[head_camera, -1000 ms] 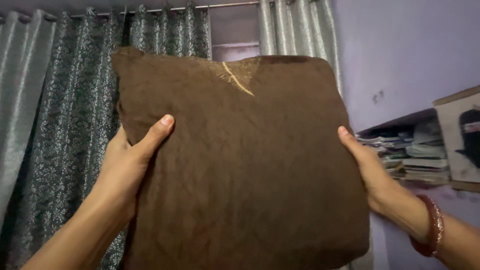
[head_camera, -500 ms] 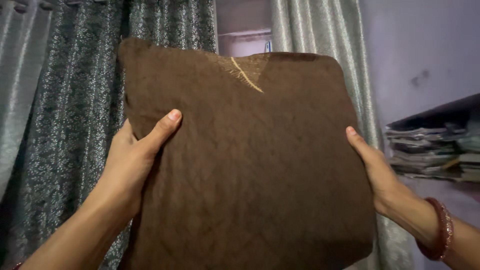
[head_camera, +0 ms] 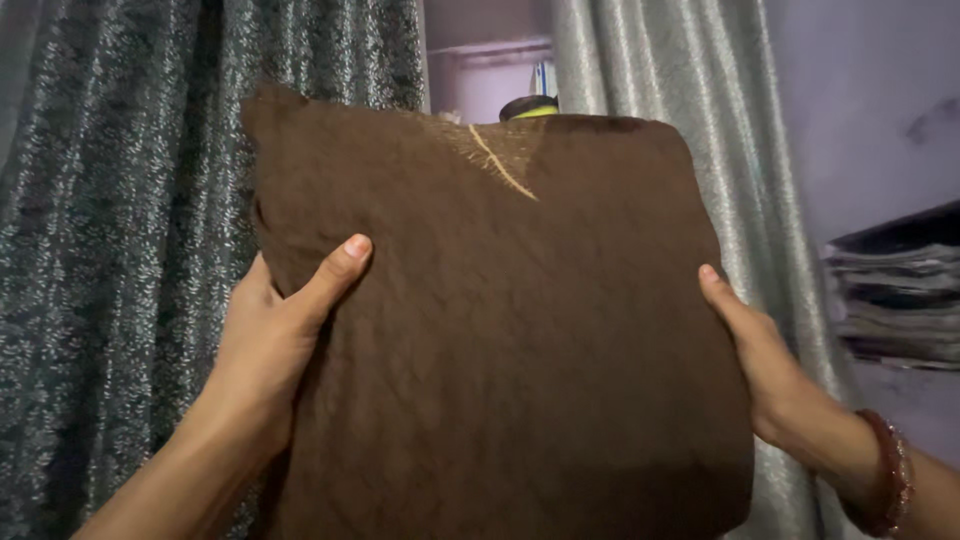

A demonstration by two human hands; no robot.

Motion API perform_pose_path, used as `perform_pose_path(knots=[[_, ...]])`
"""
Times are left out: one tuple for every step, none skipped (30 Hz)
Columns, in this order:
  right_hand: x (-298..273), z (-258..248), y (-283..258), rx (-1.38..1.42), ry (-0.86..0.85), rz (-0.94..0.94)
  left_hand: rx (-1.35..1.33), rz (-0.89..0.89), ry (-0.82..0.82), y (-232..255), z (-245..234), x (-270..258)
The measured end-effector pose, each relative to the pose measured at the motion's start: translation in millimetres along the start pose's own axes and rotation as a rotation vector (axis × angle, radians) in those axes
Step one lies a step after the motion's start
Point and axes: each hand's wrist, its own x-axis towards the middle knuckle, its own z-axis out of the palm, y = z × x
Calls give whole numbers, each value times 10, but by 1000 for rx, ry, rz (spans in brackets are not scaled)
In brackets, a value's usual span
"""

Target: The person stuffs a brown pillow into a pillow cover on the bed and fluffs it. They then fold a green patterned blanket, place it on the bed, and carry the covered pillow to a shelf and set it down.

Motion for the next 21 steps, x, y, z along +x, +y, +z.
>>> perform_pose_path(knots=[[50,-11,42,2,-15,3,7,-6,15,-69,8,6],[112,-22,63,5,-31,5,5,1,13,-133,17,10],[187,-19,57,8,-48,-1,1,17,11,-178,31,43],[251,-12,67,-5,-42,-2,-3,32,8,-220,45,73],[310,-11,89,-16,-36,-1,-12,51,5,-266,67,102],[367,-14,117,-28,-29,-1,-22,70,2,-314,88,128],[428,-18,140,-27,-38,0,-30,91,-2,-358,114,165],[491,-23,162,-26,-46,0,-13,86,12,-403,139,200],[552,-27,189,-28,-55,3,2,79,28,-442,147,221],[616,-31,217,-41,-64,0,18,73,44,-480,155,241],[679,-37,246,-55,-73,-1,37,42,81,-525,166,256],[741,-42,279,-69,-82,-3,55,12,119,-569,175,271],[799,-47,318,-72,-73,1,75,-18,153,-614,186,290],[856,-51,360,-76,-65,5,61,6,133,-658,194,308],[909,-58,402,-79,-54,10,46,29,110,-706,207,329],[958,-61,449,-73,-63,10,31,52,86,-753,216,350],[1004,-63,494,-68,-69,10,28,62,84,-801,225,376],[1051,-58,540,-63,-76,10,25,71,81,-850,227,399],[1090,-55,596,-66,-62,19,22,78,77,-905,225,419],[1133,-49,647,-70,-48,29,27,49,96,-960,217,437],[1172,-44,699,-73,-32,38,32,20,112,-1015,205,463]])
